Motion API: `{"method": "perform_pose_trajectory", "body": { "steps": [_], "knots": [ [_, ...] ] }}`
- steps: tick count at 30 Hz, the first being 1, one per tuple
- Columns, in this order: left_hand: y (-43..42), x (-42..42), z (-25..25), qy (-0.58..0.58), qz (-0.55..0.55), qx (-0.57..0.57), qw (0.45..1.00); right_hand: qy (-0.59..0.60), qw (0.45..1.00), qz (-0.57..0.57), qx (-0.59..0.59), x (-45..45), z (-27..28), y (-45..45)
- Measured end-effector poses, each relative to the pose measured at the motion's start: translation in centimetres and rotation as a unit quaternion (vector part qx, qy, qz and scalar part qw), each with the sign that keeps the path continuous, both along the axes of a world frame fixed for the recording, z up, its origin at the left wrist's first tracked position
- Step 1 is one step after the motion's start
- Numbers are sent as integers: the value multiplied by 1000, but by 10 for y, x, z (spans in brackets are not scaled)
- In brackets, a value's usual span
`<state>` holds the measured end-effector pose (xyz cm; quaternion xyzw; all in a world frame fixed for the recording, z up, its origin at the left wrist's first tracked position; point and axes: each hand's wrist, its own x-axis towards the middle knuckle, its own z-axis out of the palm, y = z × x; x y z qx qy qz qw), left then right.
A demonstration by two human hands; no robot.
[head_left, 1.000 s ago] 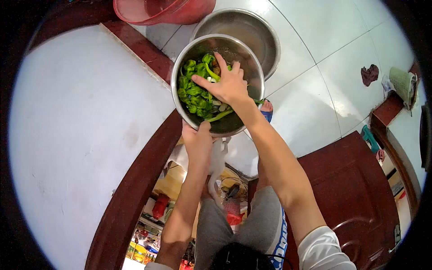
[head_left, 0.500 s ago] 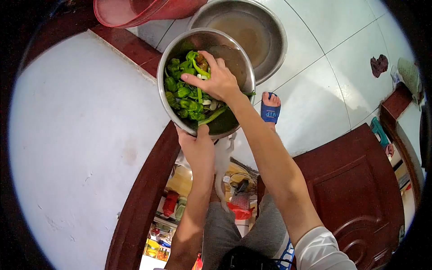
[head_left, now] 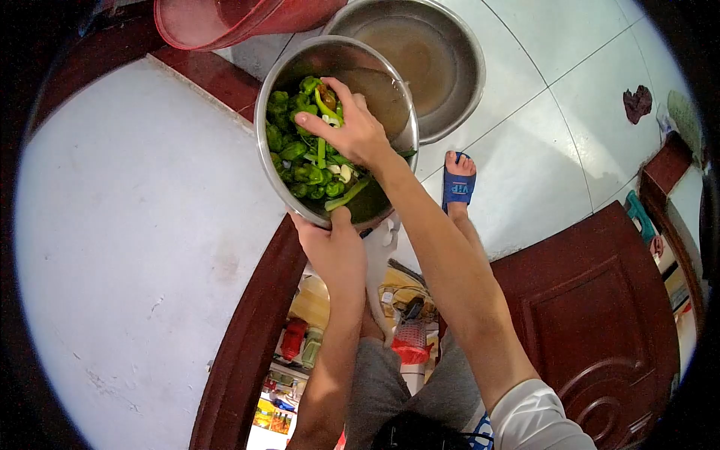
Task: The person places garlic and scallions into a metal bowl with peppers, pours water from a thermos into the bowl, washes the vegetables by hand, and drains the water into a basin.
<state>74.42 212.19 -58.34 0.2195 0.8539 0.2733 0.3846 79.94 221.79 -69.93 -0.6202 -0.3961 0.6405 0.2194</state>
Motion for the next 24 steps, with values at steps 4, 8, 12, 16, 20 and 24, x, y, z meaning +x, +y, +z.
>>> {"method": "perform_pose_trajectory", "body": {
  "steps": [4, 8, 12, 16, 20, 24],
  "knots": [
    [1, 6, 3, 29, -16, 16, 999, 9, 1000, 0, 5, -5, -3, 0],
    [9, 13, 12, 15, -8, 11, 1000, 19, 1000, -14, 13, -7, -1, -1],
    [6, 11, 9, 12, -6, 48, 999, 29, 999, -14, 23, -8, 3, 2],
    [4, 14, 11, 57, -44, 87, 994, 25, 999, -23, 34, -9, 5, 3],
    [13, 19, 25, 53, -46, 45, 997, 44, 998, -33, 37, -10, 7, 6],
    [14, 21, 31, 52, -32, 41, 997, 56, 997, -38, 41, -12, 10, 8]
  ]
}}
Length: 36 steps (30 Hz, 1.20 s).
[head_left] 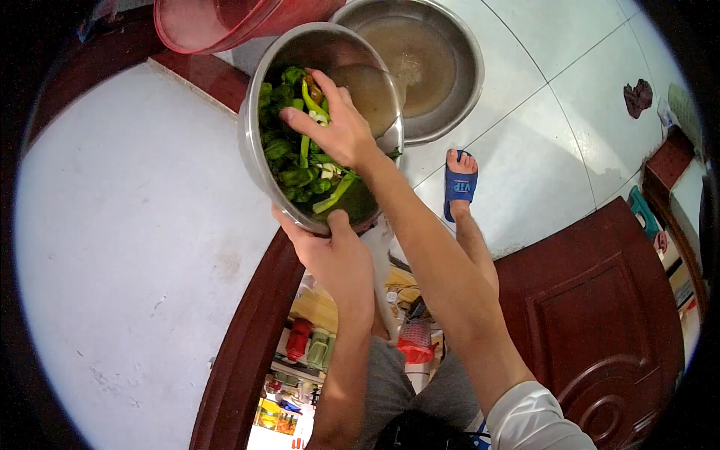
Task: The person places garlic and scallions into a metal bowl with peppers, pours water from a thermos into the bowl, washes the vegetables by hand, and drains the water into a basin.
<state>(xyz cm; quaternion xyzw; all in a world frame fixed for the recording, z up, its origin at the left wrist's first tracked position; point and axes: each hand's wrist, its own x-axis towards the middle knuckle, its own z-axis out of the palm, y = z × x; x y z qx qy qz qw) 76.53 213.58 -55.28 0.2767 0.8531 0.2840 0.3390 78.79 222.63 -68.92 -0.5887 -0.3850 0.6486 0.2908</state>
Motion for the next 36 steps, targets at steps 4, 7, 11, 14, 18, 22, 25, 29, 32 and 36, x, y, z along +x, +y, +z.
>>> {"method": "perform_pose_trajectory", "body": {
  "steps": [4, 7, 11, 14, 18, 22, 25, 29, 32, 36],
  "knots": [
    [4, 4, 9, 7, 9, -12, 1000, 11, 1000, -14, 8, -3, 6, 2],
    [2, 2, 10, 44, -11, -10, 999, 27, 998, -36, 38, -4, 11, 3],
    [7, 8, 21, 56, -19, -14, 998, 58, 996, -55, 49, -6, 19, 5],
    [13, 14, 31, 1, 45, -40, 998, 71, 994, -64, 55, -7, 25, 7],
    [2, 6, 22, 93, -24, 32, 995, 66, 993, -70, 66, -7, 32, 11],
    [3, 9, 29, 89, 0, 76, 993, 73, 990, -87, 82, -10, 39, 14],
    [11, 17, 44, 108, 0, 39, 993, 78, 989, -94, 89, -11, 45, 18],
    [10, 15, 46, 74, -4, 88, 993, 72, 987, -91, 112, -8, 57, 20],
    [10, 15, 45, 82, -13, 107, 991, 53, 986, -91, 126, -6, 62, 23],
    [14, 19, 52, 88, -28, 85, 992, 69, 986, -101, 111, -5, 61, 25]
  ]
}}
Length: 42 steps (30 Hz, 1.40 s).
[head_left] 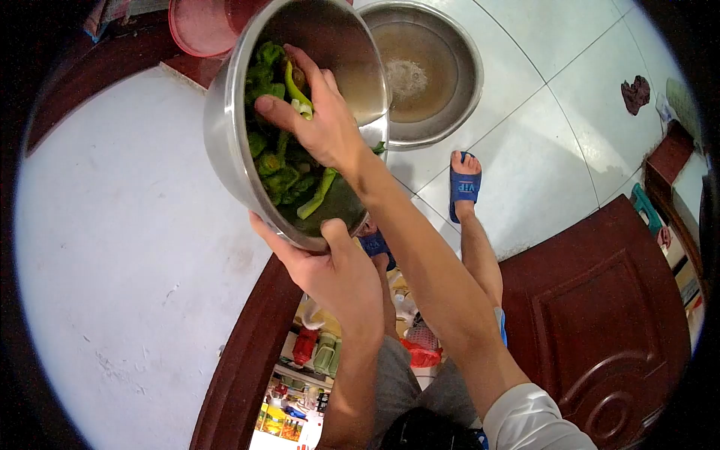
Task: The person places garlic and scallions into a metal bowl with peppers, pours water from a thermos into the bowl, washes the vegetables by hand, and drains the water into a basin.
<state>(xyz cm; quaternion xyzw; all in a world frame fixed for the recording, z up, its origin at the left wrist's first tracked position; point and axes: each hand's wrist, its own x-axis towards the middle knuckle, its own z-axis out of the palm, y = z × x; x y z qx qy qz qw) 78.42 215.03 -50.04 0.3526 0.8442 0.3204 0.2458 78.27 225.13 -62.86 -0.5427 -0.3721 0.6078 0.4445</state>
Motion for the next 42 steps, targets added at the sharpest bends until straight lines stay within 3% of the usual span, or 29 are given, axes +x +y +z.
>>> {"method": "perform_pose_trajectory", "body": {
  "steps": [8, 19, 42],
  "knots": [
    [0, 4, 17, 0, 3, -46, 999, 29, 999, -25, 30, 2, 15, 1],
    [3, 1, 27, 35, 41, 67, 996, 54, 995, -61, 54, -6, 45, 8],
    [-8, -4, 50, 75, 20, 84, 993, 79, 990, -73, 92, -3, 76, 12]
  ]
}}
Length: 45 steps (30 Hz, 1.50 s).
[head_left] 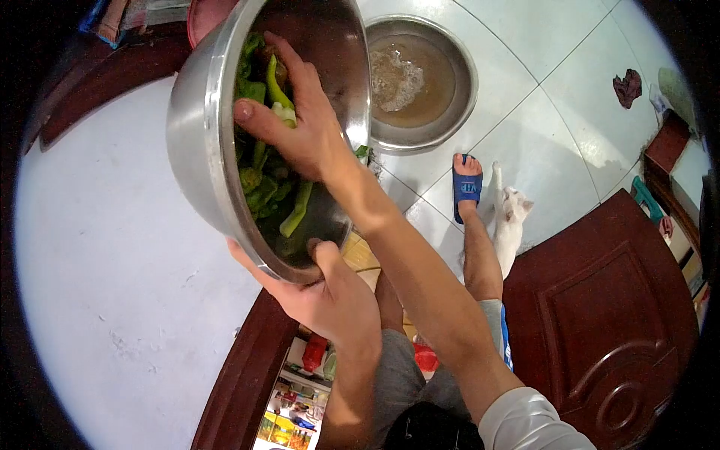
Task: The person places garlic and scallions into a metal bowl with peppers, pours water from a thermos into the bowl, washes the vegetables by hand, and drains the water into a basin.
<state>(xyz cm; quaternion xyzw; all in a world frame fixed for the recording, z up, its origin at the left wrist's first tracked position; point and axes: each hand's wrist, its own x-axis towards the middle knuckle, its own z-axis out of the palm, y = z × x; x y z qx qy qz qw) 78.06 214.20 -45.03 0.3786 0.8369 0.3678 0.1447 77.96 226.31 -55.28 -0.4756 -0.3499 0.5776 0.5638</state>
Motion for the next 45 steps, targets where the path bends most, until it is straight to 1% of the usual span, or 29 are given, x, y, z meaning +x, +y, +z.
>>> {"method": "perform_pose_trajectory", "body": {
  "steps": [2, 4, 5, 10, 14, 16, 17, 19, 20, 21, 23, 24, 25, 26, 27, 28, 29, 30, 31, 32, 33, 34, 35, 36, 37, 39, 42, 44, 45],
  "knots": [
    [-1, 0, 3, -11, 1, 16, 1000, 7, 1000, 2, 0, 1, 5, 1],
    [-2, -1, 8, 36, 14, -20, 999, 28, 1000, 0, 14, 2, 9, 3],
    [-2, -1, 10, 36, 13, -19, 999, 27, 1000, -1, 15, 1, 13, 3],
    [-5, -3, 20, 32, 0, 31, 999, 19, 999, -22, 36, -2, 24, 6],
    [-5, -1, 24, 34, -6, 43, 998, 26, 998, -17, 55, 1, 33, 3],
    [-2, -1, 25, -51, 39, 5, 998, -18, 1000, -1, 14, 3, 31, -2],
    [-3, -2, 23, -52, 41, 8, 998, -18, 1000, 1, 17, 4, 31, -6],
    [-7, -8, 13, -192, 42, 38, 980, -134, 988, 37, -59, 9, 28, -13],
    [-10, -12, 10, -179, 19, 17, 983, -161, 984, 51, -58, 14, 26, -15],
    [-13, -16, 10, -181, 21, 21, 983, -162, 984, 54, -54, 16, 25, -19],
    [-18, -22, 9, -300, 12, -48, 953, -262, 961, 66, -67, 21, 22, -23],
    [-20, -22, 8, -303, 15, -43, 952, -301, 948, 76, -67, 23, 26, -24],
    [-20, -21, 8, -344, 38, -34, 937, -305, 947, 78, -61, 28, 30, -24],
    [-20, -19, 10, -385, 60, -25, 921, -345, 932, 100, -57, 32, 35, -25],
    [-20, -16, 17, -387, 62, -20, 920, -384, 914, 122, -53, 36, 40, -25],
    [-18, -13, 25, -415, 88, -37, 905, -421, 900, 109, -26, 38, 47, -25],
    [-18, -12, 35, -443, 114, -56, 888, -422, 900, 111, -19, 42, 54, -25],
    [-21, -14, 44, -441, 122, -100, 884, -439, 888, 131, -24, 49, 66, -24],
    [-28, -14, 49, -442, 123, -93, 884, -457, 876, 149, -29, 57, 79, -24],
    [-36, -15, 53, -475, 120, -87, 868, -484, 864, 137, 1, 65, 94, -26],
    [-37, -10, 64, -508, 117, -80, 850, -488, 862, 138, 10, 74, 108, -28],
    [-39, 1, 81, -539, 127, -36, 832, -510, 848, 138, 35, 83, 126, -31],
    [-44, 6, 97, -543, 130, -27, 829, -531, 834, 139, 59, 93, 144, -35],
    [-51, 12, 114, -561, 141, -37, 815, -513, 837, 185, 39, 105, 172, -36],
    [-54, 17, 129, -579, 150, -47, 800, -519, 832, 189, 51, 117, 189, -37],
    [-62, 29, 166, -589, 146, -38, 794, -474, 846, 245, 14, 140, 227, -40],
    [-66, 29, 202, -586, 116, -71, 799, -458, 853, 251, 10, 153, 276, -33],
    [-65, 34, 232, -600, 107, -62, 790, -426, 864, 269, -7, 163, 311, -31],
    [-66, 38, 248, -610, 93, -56, 785, -416, 870, 265, 7, 168, 321, -32]
  ]
}}
